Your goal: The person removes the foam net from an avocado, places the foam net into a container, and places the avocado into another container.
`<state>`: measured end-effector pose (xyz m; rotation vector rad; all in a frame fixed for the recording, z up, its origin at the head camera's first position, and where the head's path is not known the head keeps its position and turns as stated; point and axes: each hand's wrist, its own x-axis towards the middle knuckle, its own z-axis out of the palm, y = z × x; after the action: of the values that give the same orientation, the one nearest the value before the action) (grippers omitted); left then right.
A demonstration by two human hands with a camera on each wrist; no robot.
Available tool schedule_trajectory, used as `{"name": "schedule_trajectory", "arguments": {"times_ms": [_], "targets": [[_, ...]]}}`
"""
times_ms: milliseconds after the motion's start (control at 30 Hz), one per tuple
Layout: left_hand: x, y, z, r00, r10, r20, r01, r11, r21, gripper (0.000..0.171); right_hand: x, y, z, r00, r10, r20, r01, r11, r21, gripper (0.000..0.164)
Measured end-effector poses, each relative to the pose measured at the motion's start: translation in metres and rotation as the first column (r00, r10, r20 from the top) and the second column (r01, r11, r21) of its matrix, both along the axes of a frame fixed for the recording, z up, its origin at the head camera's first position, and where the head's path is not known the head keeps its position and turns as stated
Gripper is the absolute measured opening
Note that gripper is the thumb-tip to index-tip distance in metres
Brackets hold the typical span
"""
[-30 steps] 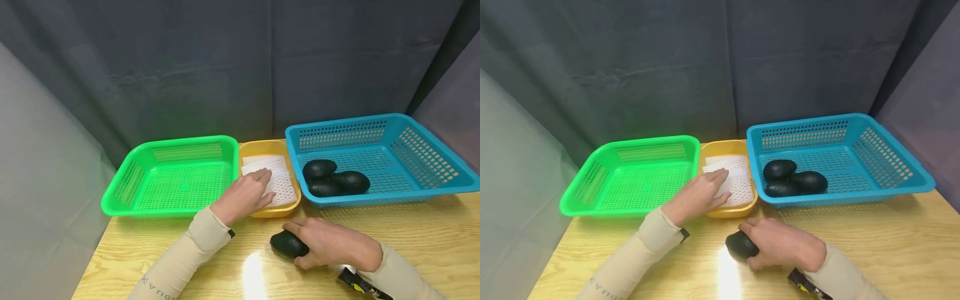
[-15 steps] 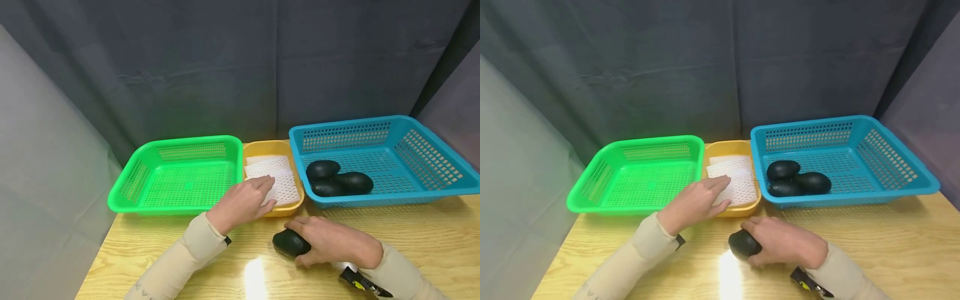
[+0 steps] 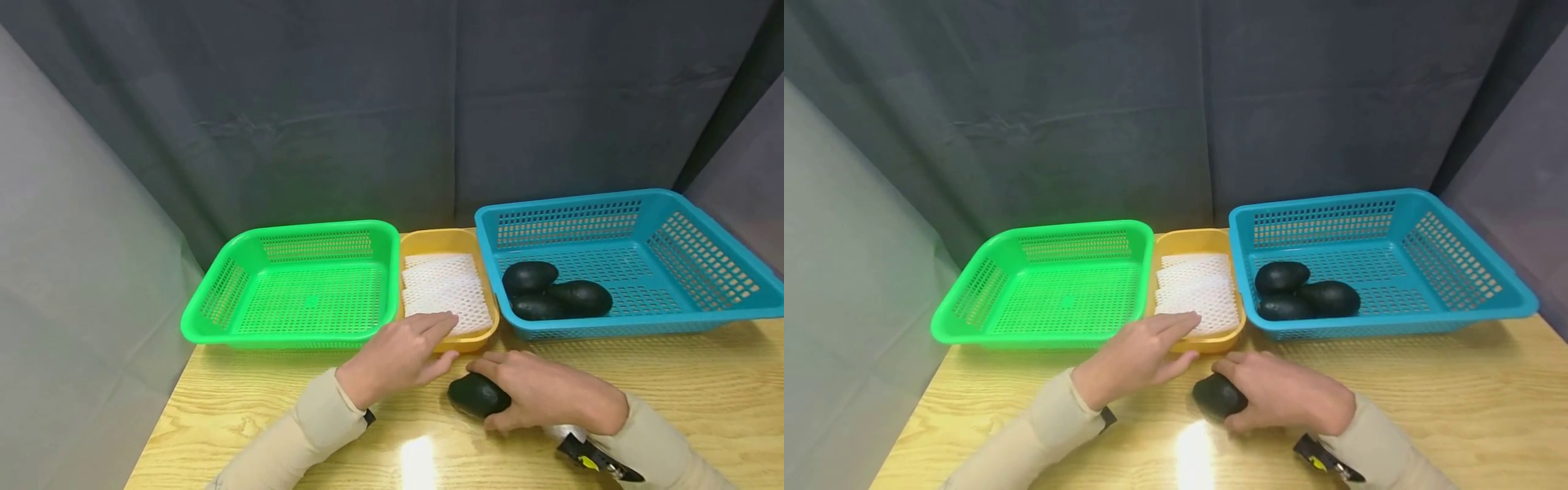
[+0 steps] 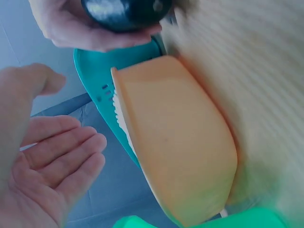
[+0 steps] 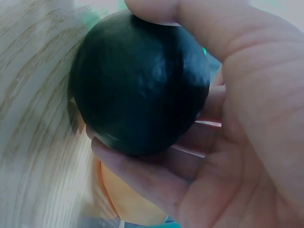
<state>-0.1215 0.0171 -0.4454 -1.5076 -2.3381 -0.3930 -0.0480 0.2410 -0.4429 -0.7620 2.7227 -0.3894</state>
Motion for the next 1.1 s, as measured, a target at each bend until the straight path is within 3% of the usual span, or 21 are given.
{"name": "schedule_trajectory", "arguments": {"times_ms": [267, 567, 800, 1100], "targets": [[0.011, 0.0, -0.003, 0.995, -0.048, 0.082, 0.046, 0.998, 0.033, 0.048, -0.001, 0.003, 0.001, 0.999, -0.009, -0.044, 0.009, 1.0, -0.009, 0.067], [0.019, -0.002, -0.011, 0.989, -0.098, 0.115, 0.083, 0.989, 0.126, 0.047, 0.001, 0.003, 0.011, 0.999, -0.037, -0.02, 0.037, 0.999, 0.005, 0.072], [0.02, 0.0, -0.018, 0.987, -0.146, 0.063, 0.132, 0.972, 0.195, 0.045, 0.007, 0.002, 0.017, 0.994, -0.007, -0.107, 0.01, 1.0, 0.028, 0.072], [0.02, 0.004, -0.021, 0.979, -0.197, 0.048, 0.179, 0.949, 0.26, 0.047, 0.012, 0.004, 0.023, 0.981, 0.002, -0.193, -0.004, 1.0, -0.01, 0.072]]}}
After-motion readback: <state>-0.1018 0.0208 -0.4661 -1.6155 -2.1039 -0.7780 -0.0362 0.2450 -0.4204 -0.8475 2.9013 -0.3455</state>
